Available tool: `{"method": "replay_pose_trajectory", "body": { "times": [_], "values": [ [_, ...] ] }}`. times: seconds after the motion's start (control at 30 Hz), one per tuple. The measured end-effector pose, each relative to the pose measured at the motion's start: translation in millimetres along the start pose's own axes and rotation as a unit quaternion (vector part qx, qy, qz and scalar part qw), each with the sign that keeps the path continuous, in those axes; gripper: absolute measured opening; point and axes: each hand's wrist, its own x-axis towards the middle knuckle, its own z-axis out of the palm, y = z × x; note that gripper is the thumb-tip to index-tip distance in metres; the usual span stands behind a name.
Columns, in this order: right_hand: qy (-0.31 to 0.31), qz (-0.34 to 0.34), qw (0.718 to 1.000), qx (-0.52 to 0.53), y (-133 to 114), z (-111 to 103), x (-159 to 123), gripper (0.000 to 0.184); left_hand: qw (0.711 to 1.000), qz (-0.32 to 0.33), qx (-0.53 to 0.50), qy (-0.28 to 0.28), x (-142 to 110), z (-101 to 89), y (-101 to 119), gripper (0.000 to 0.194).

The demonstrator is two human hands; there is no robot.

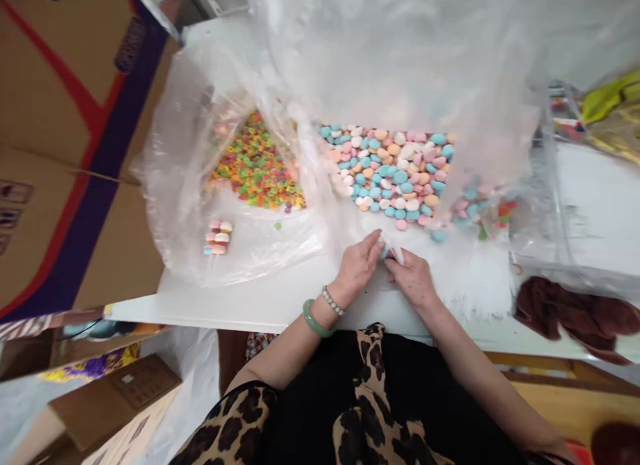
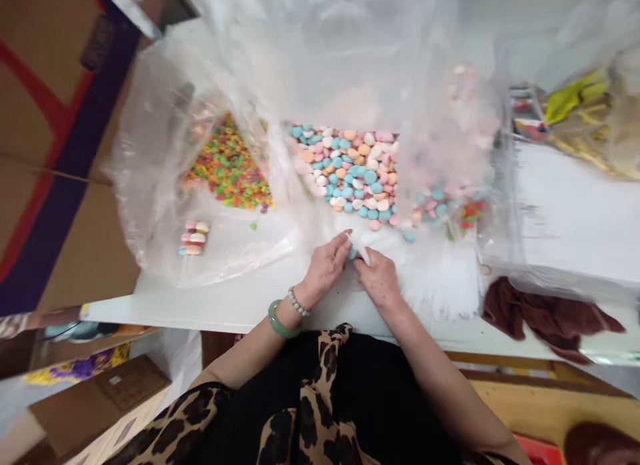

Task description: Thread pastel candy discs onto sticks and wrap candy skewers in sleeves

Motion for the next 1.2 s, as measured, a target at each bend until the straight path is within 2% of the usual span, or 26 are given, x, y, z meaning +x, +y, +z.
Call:
{"method": "replay_pose_trajectory", "body": {
  "times": [0.07,0.13,0.2,0.27,0.33,0.4,0.47,0.57,0.63,0.7,0.8,0.93,1.03,1.13,1.2],
  "values": [
    [0.015,0.028,0.998,0.051,3.2,-6.9,-1.7,0.015,0.996,0.041,0.082,0.018,-6.6,-19.8,-2.1,0.049],
    [0.038,0.050,0.992,0.110,6.0,-8.4,-4.3,0.019,0.974,0.036,0.189,0.116,-9.7,-49.2,-11.9,0.047],
    [0.039,0.062,0.986,0.152,8.5,-4.3,-7.6,0.020,0.928,-0.028,0.285,0.241,-7.0,-84.3,-31.0,0.039],
    [0.021,0.069,0.984,0.165,11.0,2.9,-10.4,0.020,0.887,-0.115,0.340,0.289,0.4,-117.0,-56.0,0.031],
    [0.005,0.080,0.983,0.168,13.7,9.6,-11.6,0.021,0.876,-0.178,0.363,0.262,8.3,-140.2,-80.0,0.023],
    [-0.003,0.087,0.982,0.169,15.7,13.2,-11.4,0.022,0.881,-0.197,0.368,0.224,13.6,-151.2,-96.4,0.018],
    [-0.002,0.085,0.981,0.173,16.3,13.6,-10.2,0.023,0.889,-0.180,0.361,0.216,17.0,-152.7,-102.8,0.017],
    [0.004,0.084,0.979,0.185,14.7,11.8,-8.3,0.024,0.896,-0.126,0.338,0.259,26.6,-148.3,-100.1,0.019],
    [0.012,0.089,0.977,0.195,13.1,11.3,-7.9,0.025,0.901,-0.106,0.329,0.262,38.4,-146.1,-97.1,0.023],
    [0.018,0.093,0.976,0.198,11.8,11.2,-8.7,0.025,0.904,-0.114,0.337,0.238,51.0,-144.4,-96.0,0.026],
    [0.012,0.093,0.977,0.194,10.2,10.5,-11.4,0.024,0.889,-0.132,0.385,0.209,60.0,-138.3,-95.1,0.027],
    [0.001,0.094,0.977,0.194,6.2,8.8,-14.1,0.022,0.876,-0.125,0.441,0.147,47.6,-126.3,-91.3,0.023],
    [-0.002,0.098,0.977,0.189,2.4,8.0,-14.7,0.022,0.897,-0.092,0.412,0.129,33.6,-124.7,-91.6,0.022],
    [-0.010,0.094,0.979,0.181,-0.8,7.4,-16.0,0.022,0.936,-0.038,0.331,0.111,25.0,-131.9,-96.3,0.024],
    [-0.014,0.086,0.981,0.171,-3.6,7.4,-18.6,0.020,0.958,-0.028,0.264,0.111,22.0,-137.9,-97.7,0.019]
  ]
}}
